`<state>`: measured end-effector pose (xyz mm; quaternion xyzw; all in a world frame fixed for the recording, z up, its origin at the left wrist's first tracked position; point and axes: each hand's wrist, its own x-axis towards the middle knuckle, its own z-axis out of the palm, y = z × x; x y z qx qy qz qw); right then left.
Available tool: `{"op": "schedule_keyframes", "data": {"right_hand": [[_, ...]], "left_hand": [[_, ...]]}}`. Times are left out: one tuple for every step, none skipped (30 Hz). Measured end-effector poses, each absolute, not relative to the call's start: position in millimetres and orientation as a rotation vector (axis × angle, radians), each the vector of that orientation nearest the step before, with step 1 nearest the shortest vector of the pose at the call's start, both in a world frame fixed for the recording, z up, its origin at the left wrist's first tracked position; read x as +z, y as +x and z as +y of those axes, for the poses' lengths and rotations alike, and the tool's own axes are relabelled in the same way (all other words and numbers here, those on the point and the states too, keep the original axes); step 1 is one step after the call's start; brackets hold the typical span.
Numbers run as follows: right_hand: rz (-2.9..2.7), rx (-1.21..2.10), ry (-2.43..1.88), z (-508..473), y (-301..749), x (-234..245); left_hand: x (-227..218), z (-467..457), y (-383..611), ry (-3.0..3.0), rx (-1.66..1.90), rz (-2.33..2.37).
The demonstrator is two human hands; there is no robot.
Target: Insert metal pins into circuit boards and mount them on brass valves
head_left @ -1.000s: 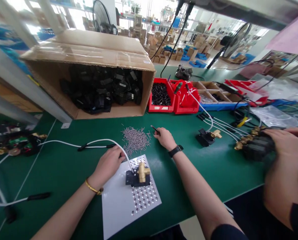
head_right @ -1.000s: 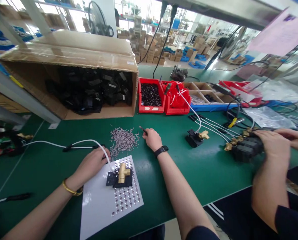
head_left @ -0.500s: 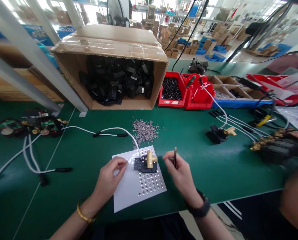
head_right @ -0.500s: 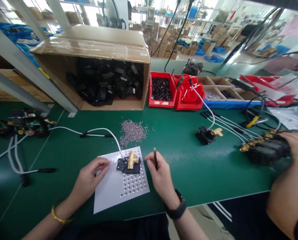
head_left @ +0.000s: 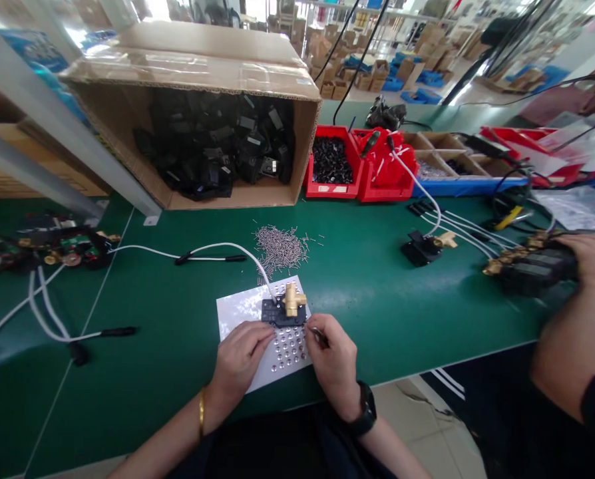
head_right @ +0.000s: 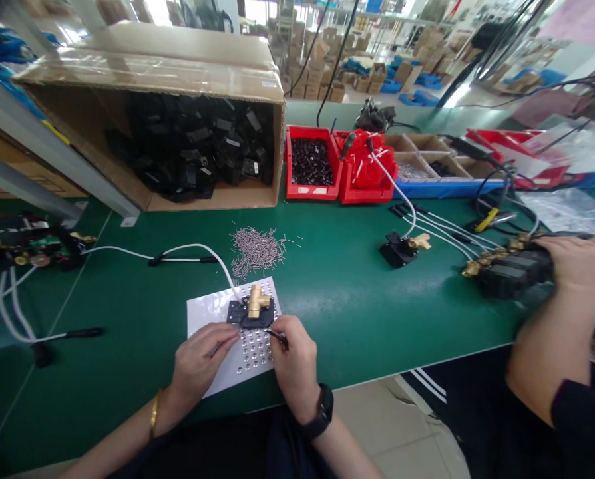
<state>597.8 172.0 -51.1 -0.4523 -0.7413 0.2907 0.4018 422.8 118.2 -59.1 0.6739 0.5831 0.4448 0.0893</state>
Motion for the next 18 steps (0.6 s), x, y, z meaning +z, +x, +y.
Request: {"op": "schedule_keyframes", "data": {"right_hand": [[-1.890, 0.717, -1.138, 172.6, 597.9, -51.1], [-1.915, 0.701, -1.135, 173.2, 598.0, -50.8], [-1.949, 0.685, -1.132, 173.7, 598.1, -50.2], [-1.985, 0.670, -1.128, 174.2, 598.3, -49.3], [-2.020, 0.656, -1.125, 174.6, 598.6, -48.2], [-2.046, 0.641, -1.121, 174.9, 598.9, -46.9], [-2.061, 0.631, -1.119, 175.1, 599.3, -45.8], [-2.063, 0.628, -1.118, 175.3, 599.7, -45.0], [-2.055, 0.631, -1.116, 175.2, 600.1, -44.7], [-2.039, 0.634, -1.116, 175.0, 600.6, -44.9], [-2.020, 0.633, -1.118, 174.5, 601.0, -45.7], [-2.004, 0.630, -1.120, 173.6, 601.5, -47.0], [-1.995, 0.621, -1.121, 172.5, 602.0, -48.7], [-1.991, 0.606, -1.119, 171.2, 602.5, -50.5], [-1.993, 0.593, -1.116, 169.7, 602.9, -52.3], [-2.000, 0.579, -1.111, 168.3, 603.3, -53.9], [-2.012, 0.568, -1.102, 167.1, 603.4, -55.1], [-2.024, 0.557, -1.095, 166.4, 603.3, -55.9]], "left_hand": [[-59.9, 118.1, 423.8, 1.996, 1.326, 1.736], [-60.5, 118.2, 424.6, 1.985, 1.324, 1.741], [-60.8, 118.6, 425.2, 1.971, 1.318, 1.750], [-60.9, 119.1, 425.5, 1.955, 1.309, 1.765], [-60.6, 119.7, 425.7, 1.938, 1.301, 1.784], [-59.9, 120.5, 426.0, 1.920, 1.294, 1.806], [-58.9, 121.2, 426.3, 1.903, 1.282, 1.830], [-57.6, 121.9, 426.9, 1.888, 1.265, 1.852], [-56.2, 122.5, 427.7, 1.875, 1.245, 1.873], [-54.9, 123.0, 428.8, 1.864, 1.224, 1.894], [-53.8, 123.2, 430.1, 1.856, 1.204, 1.916], [-53.1, 123.3, 431.4, 1.848, 1.187, 1.937], [-52.7, 123.2, 432.7, 1.841, 1.177, 1.956], [-52.8, 123.0, 434.0, 1.833, 1.170, 1.972], [-53.2, 122.7, 435.0, 1.820, 1.161, 1.984], [-53.8, 122.3, 435.8, 1.801, 1.152, 1.995], [-54.5, 122.0, 436.4, 1.778, 1.146, 2.003], [-55.2, 121.9, 436.8, 1.753, 1.141, 2.009]]}}
